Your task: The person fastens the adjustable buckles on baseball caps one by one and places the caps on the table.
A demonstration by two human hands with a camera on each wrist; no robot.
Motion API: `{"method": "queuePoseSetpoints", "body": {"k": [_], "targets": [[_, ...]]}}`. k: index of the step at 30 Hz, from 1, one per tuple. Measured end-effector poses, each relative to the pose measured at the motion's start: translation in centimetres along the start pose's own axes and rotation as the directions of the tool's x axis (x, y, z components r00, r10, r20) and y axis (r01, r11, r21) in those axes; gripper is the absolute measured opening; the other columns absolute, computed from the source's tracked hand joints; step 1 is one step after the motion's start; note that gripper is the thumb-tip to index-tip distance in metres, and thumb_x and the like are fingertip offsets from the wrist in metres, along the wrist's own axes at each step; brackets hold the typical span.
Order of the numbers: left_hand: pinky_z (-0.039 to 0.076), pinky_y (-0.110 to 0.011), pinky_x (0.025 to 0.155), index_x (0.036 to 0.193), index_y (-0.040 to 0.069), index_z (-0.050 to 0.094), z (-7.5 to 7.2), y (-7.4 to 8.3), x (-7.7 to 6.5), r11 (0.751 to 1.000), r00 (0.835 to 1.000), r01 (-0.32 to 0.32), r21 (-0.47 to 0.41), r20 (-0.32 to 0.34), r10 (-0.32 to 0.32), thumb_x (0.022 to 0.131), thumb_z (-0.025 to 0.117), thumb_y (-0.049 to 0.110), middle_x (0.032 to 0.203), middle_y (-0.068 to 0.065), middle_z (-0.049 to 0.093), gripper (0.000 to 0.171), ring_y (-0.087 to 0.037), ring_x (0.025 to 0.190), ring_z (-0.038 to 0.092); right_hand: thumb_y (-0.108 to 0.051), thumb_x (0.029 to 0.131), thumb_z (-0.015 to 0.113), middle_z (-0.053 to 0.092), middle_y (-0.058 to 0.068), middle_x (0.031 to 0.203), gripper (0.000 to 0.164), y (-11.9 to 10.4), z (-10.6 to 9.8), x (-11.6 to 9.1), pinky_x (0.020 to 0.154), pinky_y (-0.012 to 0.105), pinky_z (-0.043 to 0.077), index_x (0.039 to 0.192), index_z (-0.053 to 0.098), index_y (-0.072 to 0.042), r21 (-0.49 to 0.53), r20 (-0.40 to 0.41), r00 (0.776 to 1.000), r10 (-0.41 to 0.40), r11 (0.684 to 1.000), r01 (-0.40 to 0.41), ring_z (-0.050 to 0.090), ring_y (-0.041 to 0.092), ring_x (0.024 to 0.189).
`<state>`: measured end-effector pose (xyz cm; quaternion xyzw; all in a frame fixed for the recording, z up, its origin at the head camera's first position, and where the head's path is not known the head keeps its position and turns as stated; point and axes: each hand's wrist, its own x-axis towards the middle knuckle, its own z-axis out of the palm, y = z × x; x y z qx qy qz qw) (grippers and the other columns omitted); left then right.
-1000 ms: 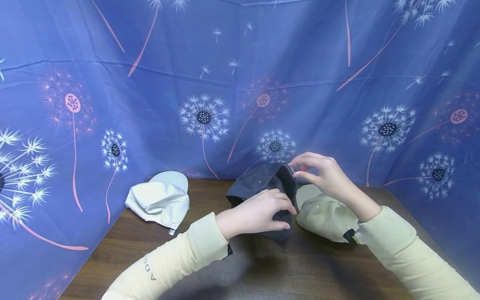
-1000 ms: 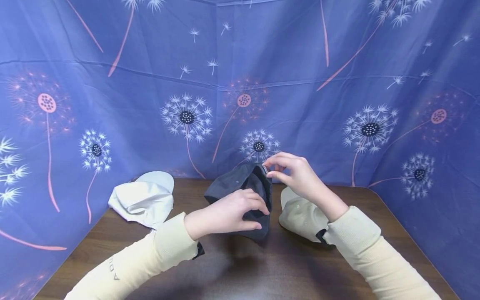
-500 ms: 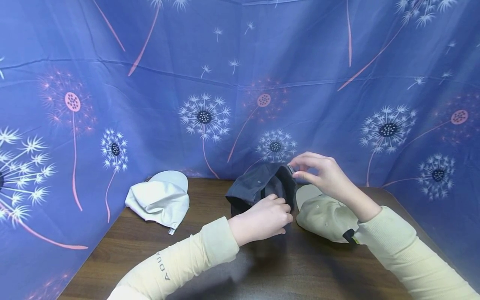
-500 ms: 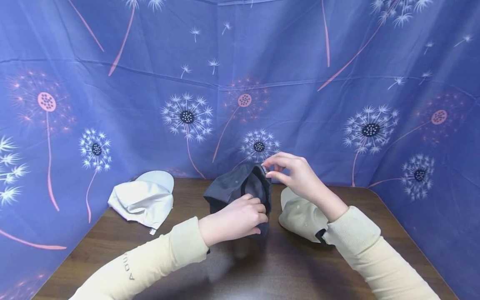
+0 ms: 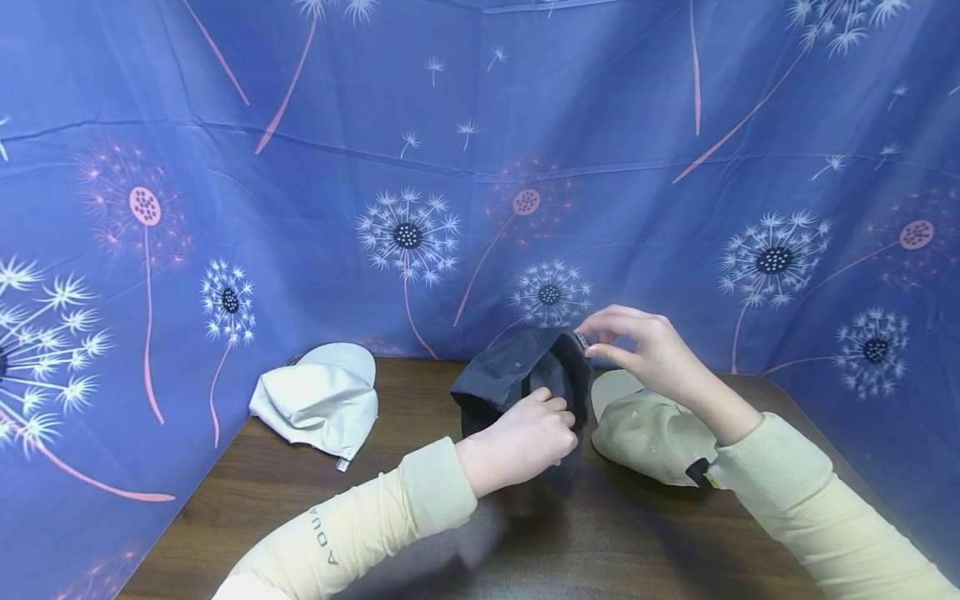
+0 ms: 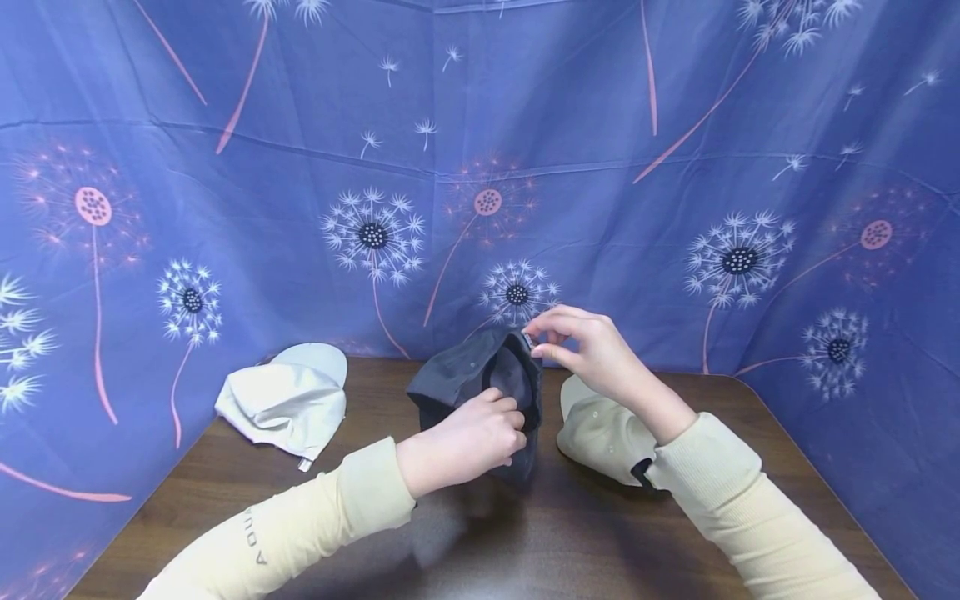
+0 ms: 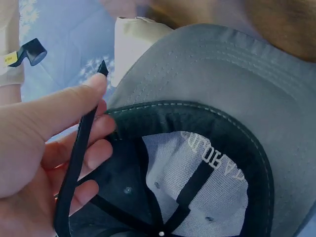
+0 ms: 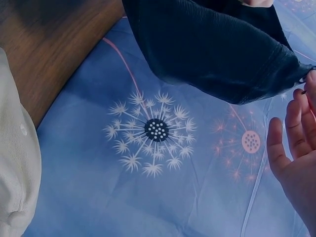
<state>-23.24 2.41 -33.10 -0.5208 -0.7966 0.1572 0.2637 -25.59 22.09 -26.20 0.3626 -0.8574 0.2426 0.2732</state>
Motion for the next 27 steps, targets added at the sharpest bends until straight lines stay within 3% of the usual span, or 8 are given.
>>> {"method": "queuePoseSetpoints", "body": {"k": [2, 5, 8, 15, 20, 27], "targets": [[0.033, -0.027, 0.067, 0.081, 0.030, 0.070, 0.0, 0.0, 0.0, 1.000, 1.000, 0.005, 0.026, -0.009, -0.005, 0.078, 0.067, 0.031, 0.076, 0.010, 0.063, 0.004, -0.011, 0.076, 0.054, -0.014, 0.074, 0.071, 0.060, -0.007, 0.086, 0.028, 0.0, 0.0, 0.0, 0.063, 0.014, 0.038, 0.100, 0.063, -0.022, -0.002, -0.007, 1.000, -0.014, 1.000, 0.014, 0.047, -0.001, 0.073], [0.033, -0.028, 0.066, 0.078, 0.029, 0.070, 0.0, 0.0, -0.1, 0.999, 0.999, 0.020, 0.033, -0.032, -0.019, 0.080, 0.065, 0.024, 0.072, 0.009, 0.063, 0.007, -0.011, 0.073, 0.054, -0.013, 0.073, 0.071, 0.060, -0.008, 0.085, 0.028, 0.0, 0.0, -0.1, 0.063, 0.014, 0.038, 0.099, 0.064, -0.021, -0.001, -0.014, 1.000, -0.025, 1.000, 0.025, 0.048, -0.001, 0.072], [0.033, -0.027, 0.065, 0.081, 0.029, 0.070, -0.1, -0.2, -0.2, 0.999, 0.998, 0.041, -0.003, -0.053, -0.041, 0.078, 0.067, 0.029, 0.074, 0.010, 0.062, 0.004, -0.010, 0.074, 0.053, -0.014, 0.073, 0.072, 0.059, -0.010, 0.085, 0.028, 0.0, 0.0, -0.1, 0.063, 0.014, 0.039, 0.099, 0.064, -0.022, 0.010, -0.016, 1.000, -0.015, 1.000, 0.015, 0.049, -0.001, 0.072], [0.034, -0.023, 0.066, 0.087, 0.027, 0.069, -1.1, -0.8, -0.5, 0.987, 0.994, 0.060, -0.147, -0.086, -0.074, 0.073, 0.069, 0.040, 0.076, 0.012, 0.060, 0.019, -0.009, 0.080, 0.052, -0.014, 0.073, 0.072, 0.059, -0.013, 0.087, 0.027, 0.2, 0.0, -0.2, 0.062, 0.014, 0.041, 0.097, 0.064, -0.021, 0.010, -0.030, 0.999, -0.025, 1.000, 0.025, 0.050, -0.002, 0.072], [0.035, -0.021, 0.067, 0.092, 0.026, 0.069, -1.9, -1.3, -0.9, 0.950, 0.981, 0.102, -0.297, -0.131, -0.146, 0.073, 0.068, 0.041, 0.082, 0.013, 0.062, 0.023, -0.007, 0.082, 0.051, -0.014, 0.072, 0.072, 0.061, -0.014, 0.092, 0.028, 0.4, 0.1, -0.2, 0.066, 0.014, 0.042, 0.097, 0.065, -0.022, 0.011, -0.030, 0.999, -0.033, 0.999, 0.033, 0.053, -0.002, 0.075], [0.037, -0.021, 0.068, 0.094, 0.022, 0.069, -3.1, -2.0, -1.4, 0.863, 0.938, 0.153, -0.481, -0.203, -0.279, 0.077, 0.067, 0.036, 0.087, 0.011, 0.064, 0.022, -0.006, 0.085, 0.052, -0.013, 0.071, 0.073, 0.061, -0.013, 0.095, 0.030, 0.5, 0.0, -0.1, 0.070, 0.013, 0.043, 0.099, 0.064, -0.021, 0.008, -0.028, 0.999, -0.035, 0.999, 0.036, 0.056, -0.001, 0.081]]}}
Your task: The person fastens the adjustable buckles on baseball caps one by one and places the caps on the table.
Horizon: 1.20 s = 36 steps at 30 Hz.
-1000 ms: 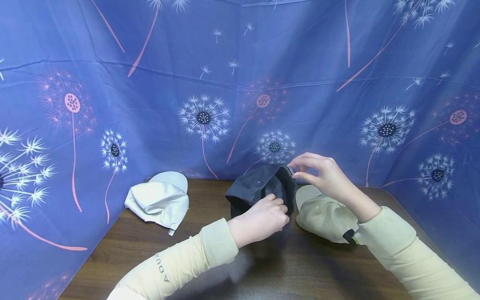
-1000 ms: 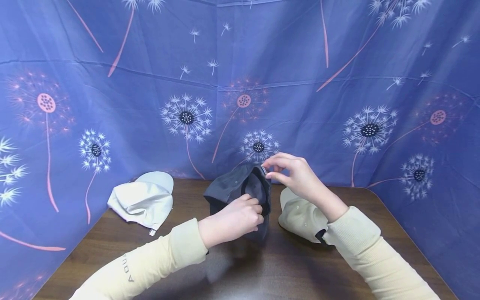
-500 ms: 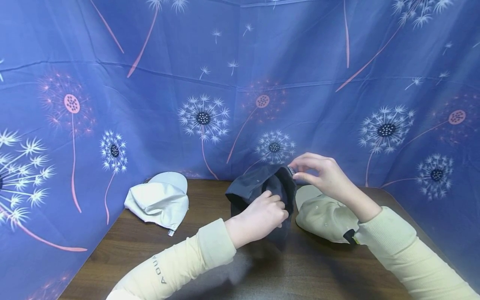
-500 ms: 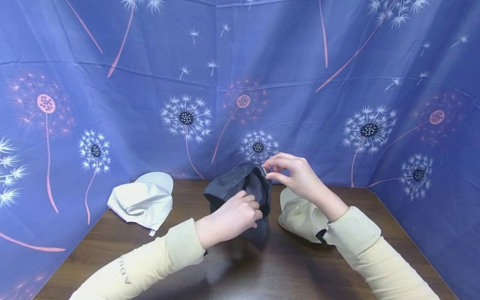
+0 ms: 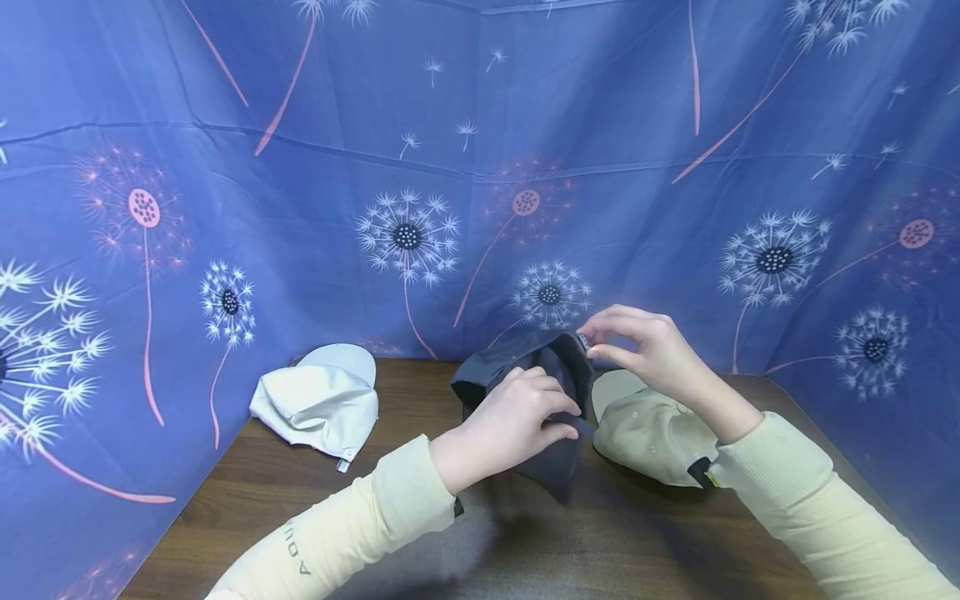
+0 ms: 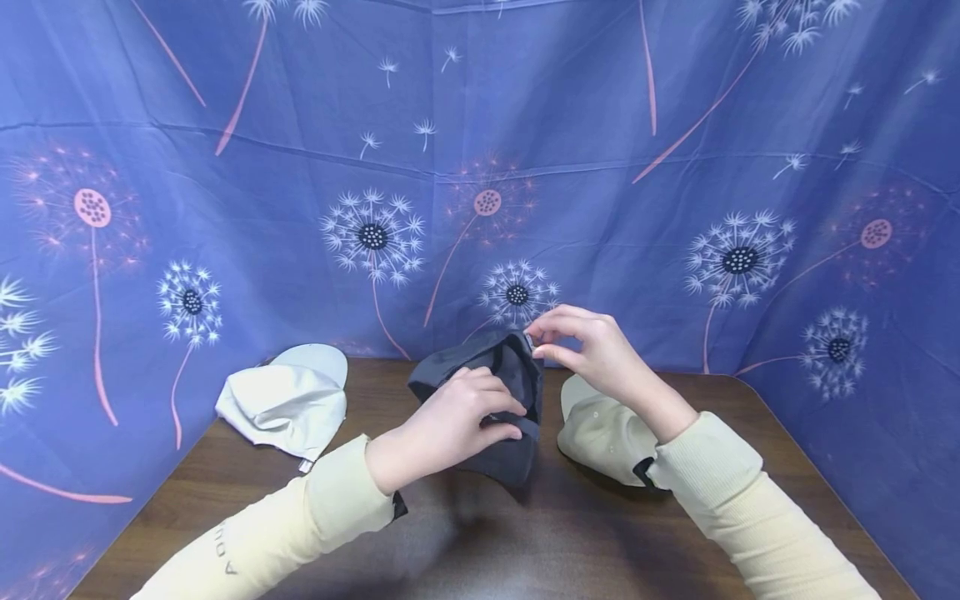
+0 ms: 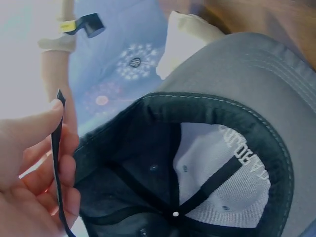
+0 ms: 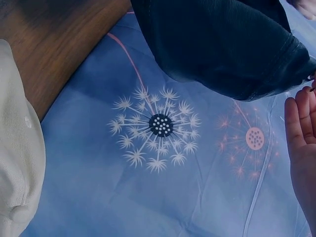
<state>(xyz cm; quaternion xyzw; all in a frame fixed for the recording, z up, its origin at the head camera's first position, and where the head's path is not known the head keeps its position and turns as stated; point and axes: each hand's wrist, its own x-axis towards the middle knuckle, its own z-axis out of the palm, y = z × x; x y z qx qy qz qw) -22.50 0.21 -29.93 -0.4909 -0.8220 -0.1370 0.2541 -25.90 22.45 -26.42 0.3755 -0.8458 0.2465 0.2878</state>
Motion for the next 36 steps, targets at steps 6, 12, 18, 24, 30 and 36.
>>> {"method": "queuePoseSetpoints", "body": {"k": [6, 12, 18, 24, 30, 36], "targets": [[0.038, -0.021, 0.068, 0.093, 0.020, 0.069, -1.1, -0.1, 0.0, 0.991, 0.992, 0.065, -0.120, -0.098, -0.077, 0.076, 0.069, 0.033, 0.087, 0.011, 0.065, 0.021, -0.004, 0.086, 0.053, -0.013, 0.071, 0.073, 0.061, -0.013, 0.094, 0.030, 0.0, 0.0, -0.1, 0.070, 0.014, 0.042, 0.099, 0.064, -0.022, 0.002, 0.006, 1.000, -0.020, 1.000, 0.020, 0.055, 0.000, 0.080], [0.039, -0.019, 0.072, 0.093, 0.018, 0.069, -2.2, -0.3, 0.0, 0.972, 0.975, 0.094, -0.213, -0.177, -0.133, 0.074, 0.071, 0.031, 0.085, 0.011, 0.065, 0.023, -0.004, 0.082, 0.053, -0.009, 0.068, 0.074, 0.061, -0.012, 0.094, 0.033, -0.1, 0.0, -0.2, 0.071, 0.014, 0.042, 0.098, 0.065, -0.021, 0.027, -0.008, 0.999, -0.047, 0.999, 0.048, 0.054, 0.001, 0.080], [0.043, -0.017, 0.075, 0.088, 0.014, 0.070, -3.0, -0.6, -0.1, 0.954, 0.941, 0.089, -0.287, -0.291, -0.175, 0.069, 0.075, 0.026, 0.080, 0.007, 0.065, 0.023, -0.005, 0.079, 0.055, 0.006, 0.061, 0.075, 0.063, -0.004, 0.091, 0.038, -1.1, -0.2, 0.0, 0.068, 0.012, 0.041, 0.094, 0.067, -0.012, 0.090, -0.050, 0.992, -0.113, 0.989, 0.117, 0.053, 0.009, 0.077], [0.042, -0.013, 0.072, 0.090, 0.014, 0.070, -3.6, -1.1, -0.3, 0.949, 0.916, 0.093, -0.300, -0.347, -0.200, 0.072, 0.073, 0.027, 0.082, 0.007, 0.065, 0.023, -0.003, 0.080, 0.054, 0.014, 0.058, 0.073, 0.063, 0.007, 0.087, 0.037, -3.2, -0.8, 0.6, 0.068, 0.012, 0.042, 0.091, 0.066, -0.001, 0.137, -0.053, 0.982, -0.180, 0.973, 0.185, 0.055, 0.016, 0.074], [0.043, -0.016, 0.074, 0.091, 0.015, 0.070, -4.0, -1.3, -0.4, 0.947, 0.909, 0.121, -0.297, -0.350, -0.226, 0.074, 0.072, 0.024, 0.082, 0.007, 0.065, 0.019, -0.002, 0.080, 0.056, 0.015, 0.057, 0.073, 0.062, 0.008, 0.087, 0.036, -3.9, -1.0, 0.8, 0.067, 0.012, 0.041, 0.089, 0.065, 0.000, 0.128, -0.050, 0.980, -0.193, 0.972, 0.198, 0.052, 0.009, 0.073], [0.041, -0.022, 0.071, 0.087, 0.015, 0.069, -4.1, -1.5, -0.3, 0.962, 0.897, 0.115, -0.247, -0.389, -0.207, 0.072, 0.072, 0.019, 0.080, 0.008, 0.063, 0.016, -0.004, 0.079, 0.054, 0.015, 0.058, 0.072, 0.061, 0.008, 0.088, 0.037, -4.0, -0.9, 0.9, 0.068, 0.013, 0.041, 0.090, 0.064, -0.001, 0.136, -0.036, 0.976, -0.213, 0.967, 0.216, 0.051, 0.007, 0.074]]}}
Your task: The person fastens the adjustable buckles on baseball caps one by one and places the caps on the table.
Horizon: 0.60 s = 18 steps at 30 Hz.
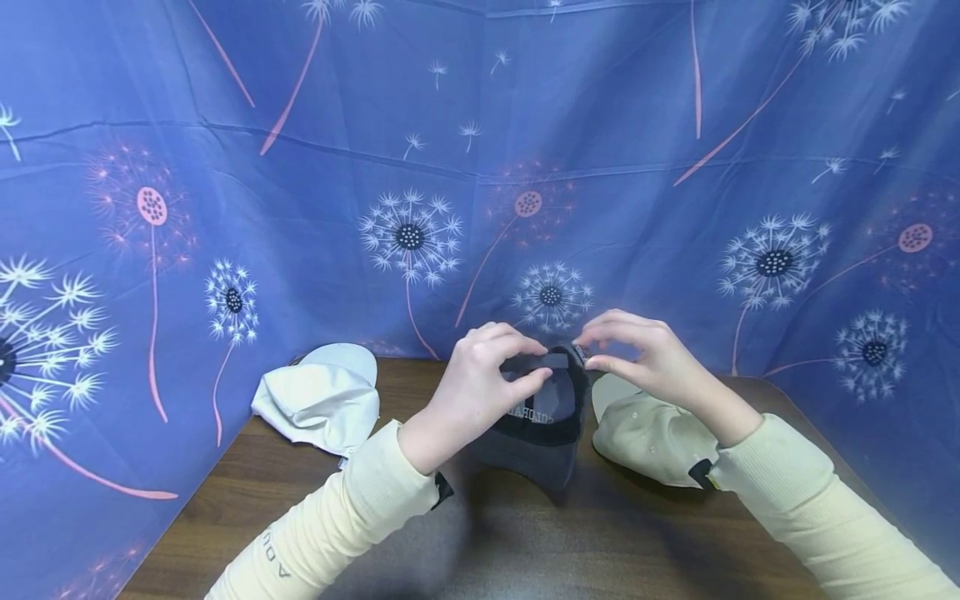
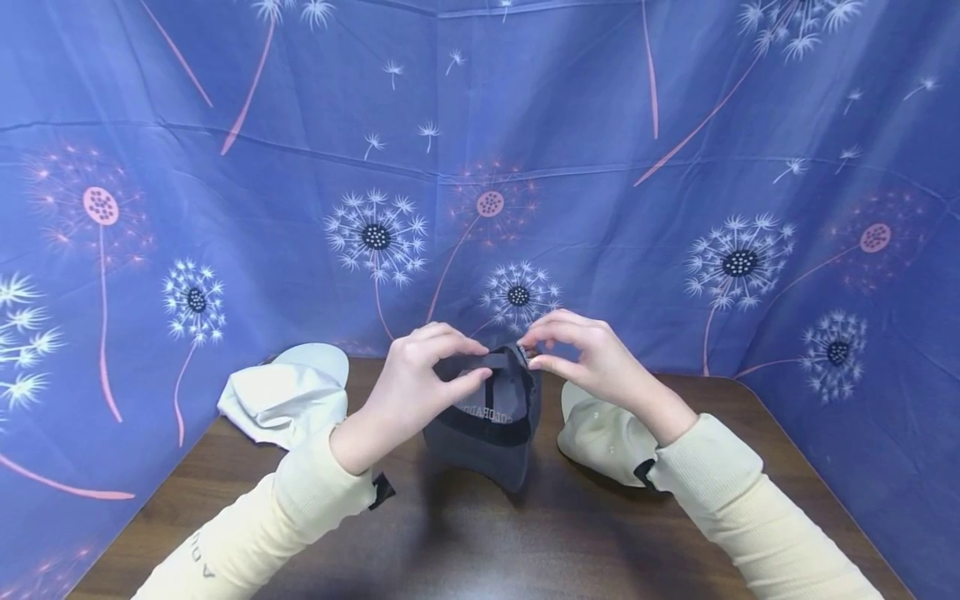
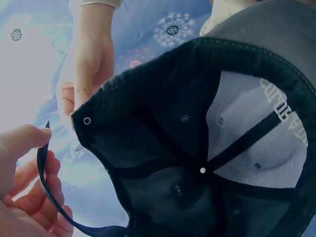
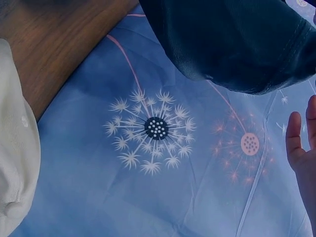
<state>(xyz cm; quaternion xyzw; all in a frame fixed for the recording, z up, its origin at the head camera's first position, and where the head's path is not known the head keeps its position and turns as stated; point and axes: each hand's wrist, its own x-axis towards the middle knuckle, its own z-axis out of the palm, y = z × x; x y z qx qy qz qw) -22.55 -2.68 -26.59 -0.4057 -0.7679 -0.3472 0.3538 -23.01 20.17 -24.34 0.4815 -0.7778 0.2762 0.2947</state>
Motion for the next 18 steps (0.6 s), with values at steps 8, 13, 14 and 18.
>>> {"method": "queuePoseSetpoints", "body": {"k": [8, 13, 14, 18], "targets": [[0.038, -0.024, 0.068, 0.086, 0.013, 0.069, 0.12, 0.02, 0.38, 0.997, 0.999, -0.028, 0.076, -0.015, 0.030, 0.073, 0.071, 0.018, 0.079, 0.007, 0.061, 0.014, -0.007, 0.078, 0.052, 0.015, 0.059, 0.072, 0.061, 0.007, 0.089, 0.037, -0.23, 0.03, 0.20, 0.068, 0.013, 0.040, 0.091, 0.064, -0.003, -0.003, 0.014, 1.000, 0.004, 1.000, -0.004, 0.050, 0.008, 0.074], [0.038, -0.024, 0.067, 0.086, 0.013, 0.069, 0.28, 0.26, 0.54, 0.996, 1.000, -0.017, 0.086, -0.001, 0.017, 0.073, 0.072, 0.018, 0.078, 0.006, 0.061, 0.014, -0.008, 0.076, 0.051, 0.014, 0.060, 0.072, 0.061, 0.006, 0.089, 0.036, -0.46, 0.01, 0.29, 0.067, 0.013, 0.039, 0.091, 0.064, -0.003, 0.002, 0.020, 1.000, 0.019, 1.000, -0.019, 0.051, 0.013, 0.073], [0.038, -0.024, 0.067, 0.086, 0.013, 0.069, 0.33, 0.30, 0.59, 0.996, 1.000, -0.015, 0.089, 0.004, 0.015, 0.073, 0.072, 0.018, 0.078, 0.006, 0.061, 0.014, -0.008, 0.076, 0.051, 0.014, 0.060, 0.072, 0.061, 0.006, 0.089, 0.036, -0.50, 0.00, 0.29, 0.067, 0.013, 0.039, 0.091, 0.064, -0.003, 0.005, 0.021, 0.999, 0.024, 1.000, -0.024, 0.051, 0.012, 0.073], [0.038, -0.024, 0.067, 0.086, 0.013, 0.070, 0.47, 0.45, 0.83, 0.995, 1.000, -0.004, 0.101, 0.022, 0.002, 0.072, 0.073, 0.019, 0.077, 0.006, 0.060, 0.015, -0.008, 0.075, 0.051, 0.012, 0.062, 0.072, 0.061, 0.003, 0.089, 0.035, -0.54, -0.01, 0.19, 0.066, 0.013, 0.039, 0.091, 0.064, -0.005, 0.011, 0.031, 0.998, 0.051, 0.999, -0.051, 0.049, 0.006, 0.075]]}}
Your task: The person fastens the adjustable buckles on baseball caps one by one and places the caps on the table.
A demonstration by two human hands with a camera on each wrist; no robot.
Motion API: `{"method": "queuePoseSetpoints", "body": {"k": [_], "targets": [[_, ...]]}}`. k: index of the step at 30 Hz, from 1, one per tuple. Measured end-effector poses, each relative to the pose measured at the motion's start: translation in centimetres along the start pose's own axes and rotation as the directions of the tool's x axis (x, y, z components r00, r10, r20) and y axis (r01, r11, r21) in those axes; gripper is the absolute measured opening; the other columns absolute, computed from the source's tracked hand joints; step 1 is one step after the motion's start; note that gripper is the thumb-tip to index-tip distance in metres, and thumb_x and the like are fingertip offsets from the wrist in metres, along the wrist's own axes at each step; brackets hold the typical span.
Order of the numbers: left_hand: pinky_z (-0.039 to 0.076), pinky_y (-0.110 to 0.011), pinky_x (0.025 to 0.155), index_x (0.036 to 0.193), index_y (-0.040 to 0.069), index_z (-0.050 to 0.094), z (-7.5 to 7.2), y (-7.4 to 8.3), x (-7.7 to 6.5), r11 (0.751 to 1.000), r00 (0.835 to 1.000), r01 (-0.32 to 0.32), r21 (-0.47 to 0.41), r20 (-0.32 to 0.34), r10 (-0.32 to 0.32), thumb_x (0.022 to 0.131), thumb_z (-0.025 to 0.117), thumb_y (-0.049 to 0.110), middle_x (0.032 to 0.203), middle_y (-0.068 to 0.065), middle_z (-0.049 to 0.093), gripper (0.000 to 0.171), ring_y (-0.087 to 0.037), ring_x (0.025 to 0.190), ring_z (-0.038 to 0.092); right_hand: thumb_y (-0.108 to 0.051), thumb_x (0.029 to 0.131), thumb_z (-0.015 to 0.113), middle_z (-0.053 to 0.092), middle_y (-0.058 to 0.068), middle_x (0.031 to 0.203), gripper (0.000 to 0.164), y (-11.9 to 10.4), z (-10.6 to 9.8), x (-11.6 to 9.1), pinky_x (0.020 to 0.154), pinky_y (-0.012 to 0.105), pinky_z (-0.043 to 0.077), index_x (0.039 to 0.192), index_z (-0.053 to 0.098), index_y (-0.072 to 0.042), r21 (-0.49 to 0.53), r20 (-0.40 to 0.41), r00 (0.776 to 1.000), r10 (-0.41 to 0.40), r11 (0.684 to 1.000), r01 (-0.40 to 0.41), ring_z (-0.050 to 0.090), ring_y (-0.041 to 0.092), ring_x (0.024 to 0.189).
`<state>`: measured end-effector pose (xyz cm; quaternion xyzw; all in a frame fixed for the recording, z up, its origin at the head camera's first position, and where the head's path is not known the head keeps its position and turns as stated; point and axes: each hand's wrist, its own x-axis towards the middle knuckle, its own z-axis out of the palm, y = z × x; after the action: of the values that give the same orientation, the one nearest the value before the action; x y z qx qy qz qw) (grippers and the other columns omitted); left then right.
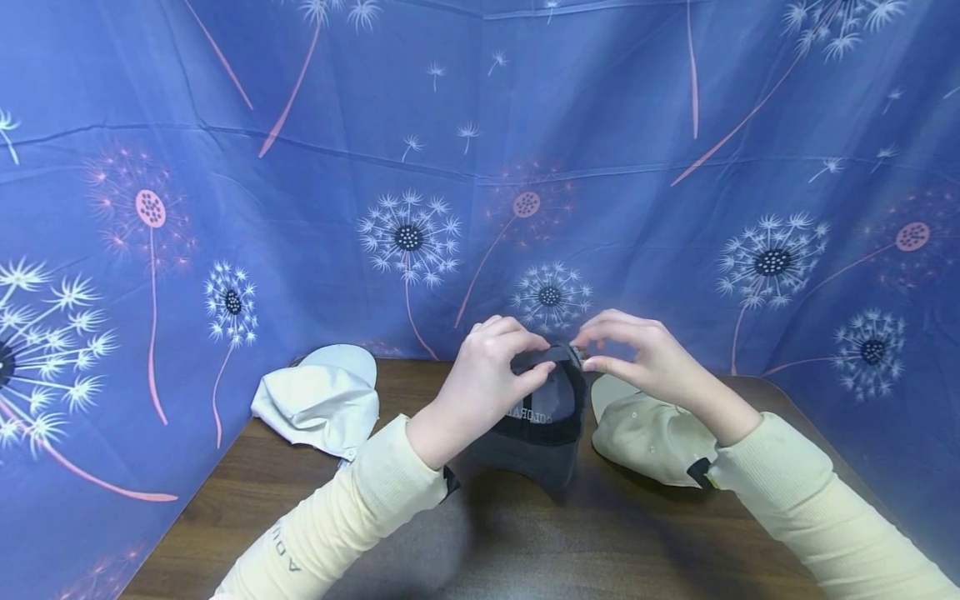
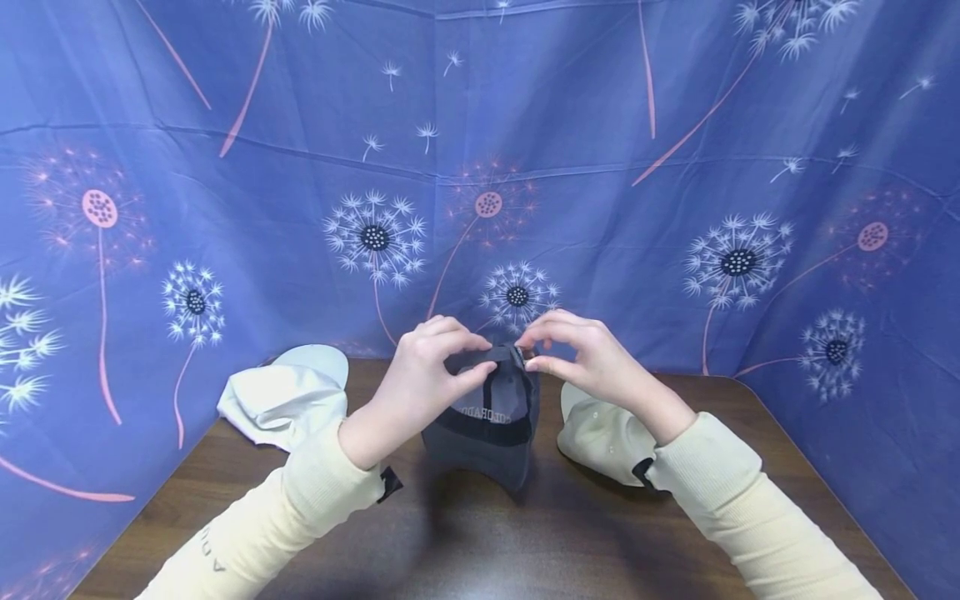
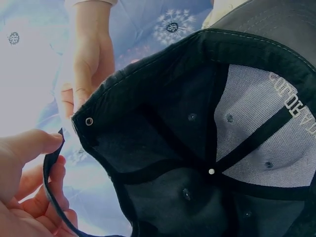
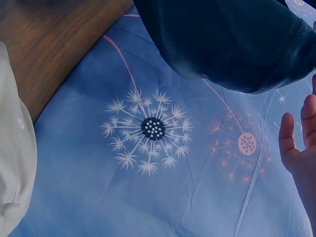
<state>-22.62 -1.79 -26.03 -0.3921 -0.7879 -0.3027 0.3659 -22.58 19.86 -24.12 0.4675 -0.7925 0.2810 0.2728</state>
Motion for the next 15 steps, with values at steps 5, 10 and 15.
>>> {"method": "queuePoseSetpoints", "body": {"k": [5, 10, 15], "targets": [[0.039, -0.024, 0.067, 0.086, 0.012, 0.070, 0.02, 0.21, 0.27, 1.000, 0.999, 0.025, 0.008, 0.040, -0.026, 0.073, 0.072, 0.020, 0.077, 0.005, 0.061, 0.015, -0.008, 0.075, 0.051, 0.011, 0.062, 0.072, 0.061, 0.001, 0.089, 0.035, 0.10, 0.00, -0.09, 0.067, 0.014, 0.039, 0.091, 0.065, -0.007, 0.010, 0.002, 1.000, 0.015, 1.000, -0.015, 0.049, 0.005, 0.076], [0.039, -0.024, 0.067, 0.086, 0.013, 0.070, 0.02, 0.35, 0.39, 0.999, 0.997, 0.045, 0.009, 0.067, -0.046, 0.073, 0.072, 0.020, 0.077, 0.005, 0.061, 0.015, -0.008, 0.075, 0.051, 0.010, 0.063, 0.072, 0.061, 0.002, 0.088, 0.033, 0.06, -0.14, -0.04, 0.067, 0.014, 0.039, 0.091, 0.065, -0.006, 0.023, 0.014, 1.000, 0.013, 1.000, -0.013, 0.050, 0.007, 0.077], [0.040, -0.024, 0.067, 0.086, 0.012, 0.070, 0.04, 0.50, 0.47, 0.998, 0.995, 0.056, 0.007, 0.084, -0.056, 0.073, 0.072, 0.020, 0.077, 0.005, 0.061, 0.015, -0.008, 0.075, 0.051, 0.009, 0.064, 0.072, 0.062, 0.003, 0.087, 0.032, -0.21, -0.32, 0.14, 0.068, 0.014, 0.040, 0.091, 0.065, -0.005, 0.022, 0.032, 0.999, 0.007, 1.000, -0.008, 0.053, 0.010, 0.081]]}}
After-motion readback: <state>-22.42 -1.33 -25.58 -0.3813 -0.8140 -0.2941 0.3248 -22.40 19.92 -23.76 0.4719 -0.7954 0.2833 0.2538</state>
